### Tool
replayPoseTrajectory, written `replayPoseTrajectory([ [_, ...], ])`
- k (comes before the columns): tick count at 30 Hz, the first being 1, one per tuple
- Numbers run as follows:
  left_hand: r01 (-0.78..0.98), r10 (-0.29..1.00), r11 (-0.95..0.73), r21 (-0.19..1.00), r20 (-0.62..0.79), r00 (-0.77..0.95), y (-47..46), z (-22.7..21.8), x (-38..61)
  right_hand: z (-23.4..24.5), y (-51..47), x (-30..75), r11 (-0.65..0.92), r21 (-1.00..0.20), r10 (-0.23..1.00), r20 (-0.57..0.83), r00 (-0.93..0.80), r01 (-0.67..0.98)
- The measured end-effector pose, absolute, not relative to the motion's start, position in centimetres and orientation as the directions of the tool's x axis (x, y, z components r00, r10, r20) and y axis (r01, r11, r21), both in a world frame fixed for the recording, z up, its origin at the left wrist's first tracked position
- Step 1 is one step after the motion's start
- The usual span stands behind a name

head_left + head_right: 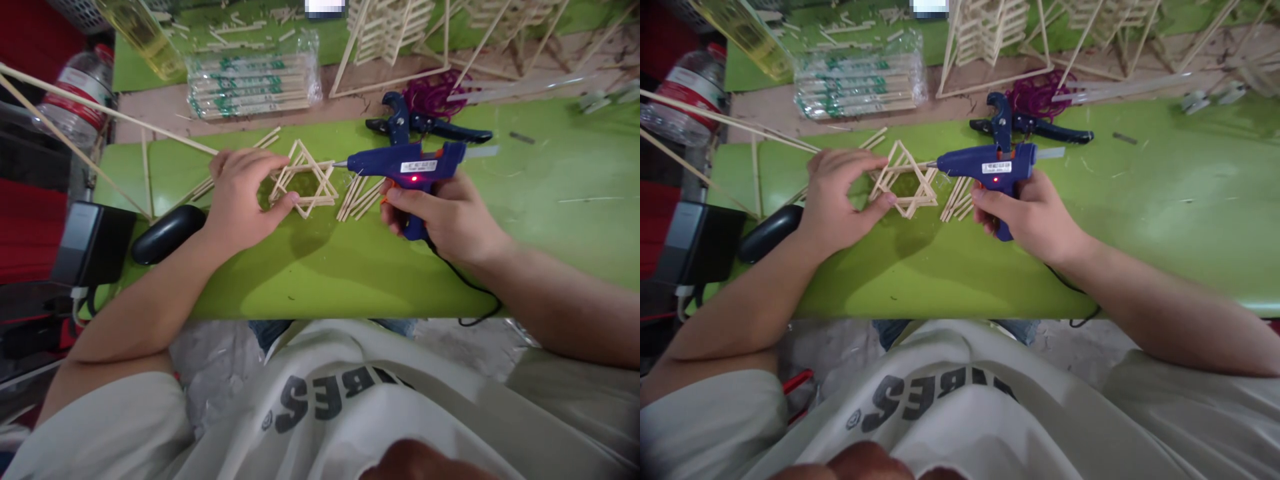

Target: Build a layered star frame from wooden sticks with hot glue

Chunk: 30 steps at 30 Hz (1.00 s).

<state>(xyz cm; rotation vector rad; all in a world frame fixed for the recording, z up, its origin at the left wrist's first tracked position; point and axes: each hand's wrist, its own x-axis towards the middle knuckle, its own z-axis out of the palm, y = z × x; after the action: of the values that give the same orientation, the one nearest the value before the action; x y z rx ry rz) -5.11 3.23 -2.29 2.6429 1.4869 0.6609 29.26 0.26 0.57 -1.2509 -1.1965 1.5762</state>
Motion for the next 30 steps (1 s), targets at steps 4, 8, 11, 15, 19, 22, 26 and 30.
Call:
replayPoseTrajectory([
  [4, 0.787, 0.819, -0.543, 0.292, 0.390, 0.421, 3.2, -2.4, -4.9, 0.6, 0.3, 29.3, -0.258, -0.966, 0.947, -0.247, -0.204, -0.031],
  [8, 0.792, 0.831, -0.524, 0.315, 0.392, 0.394, 3.1, -2.5, -4.8, 0.5, 0.4, 29.5, -0.237, -0.971, 0.953, -0.226, -0.200, -0.029],
  [11, 0.802, 0.843, -0.510, 0.310, 0.367, 0.395, 3.0, -2.4, -4.8, 0.3, 0.6, 30.0, -0.206, -0.978, 0.962, -0.198, -0.187, -0.022],
  [15, 0.809, 0.853, -0.493, 0.320, 0.362, 0.376, 2.7, -1.8, -4.4, 0.4, 1.4, 30.8, -0.135, -0.991, 0.985, -0.132, -0.108, -0.021],
  [19, 0.827, 0.863, -0.447, 0.341, 0.407, 0.299, 4.0, -0.7, -5.7, 0.8, 2.6, 31.2, -0.048, -0.997, 0.999, -0.049, 0.016, -0.068],
  [22, 0.856, 0.868, -0.403, 0.323, 0.432, 0.246, 6.6, -1.1, -9.0, 1.2, 3.1, 31.2, -0.023, -0.996, 0.996, -0.031, 0.088, -0.092],
  [26, 0.864, 0.868, -0.402, 0.302, 0.427, 0.254, 9.2, -2.8, -12.4, 2.0, 2.8, 30.8, -0.082, -0.988, 0.994, -0.089, 0.056, -0.129],
  [30, 0.854, 0.840, -0.434, 0.288, 0.471, 0.268, 7.5, -2.4, -10.6, 2.2, 2.4, 30.4, -0.101, -0.982, 0.993, -0.109, 0.040, -0.159],
])
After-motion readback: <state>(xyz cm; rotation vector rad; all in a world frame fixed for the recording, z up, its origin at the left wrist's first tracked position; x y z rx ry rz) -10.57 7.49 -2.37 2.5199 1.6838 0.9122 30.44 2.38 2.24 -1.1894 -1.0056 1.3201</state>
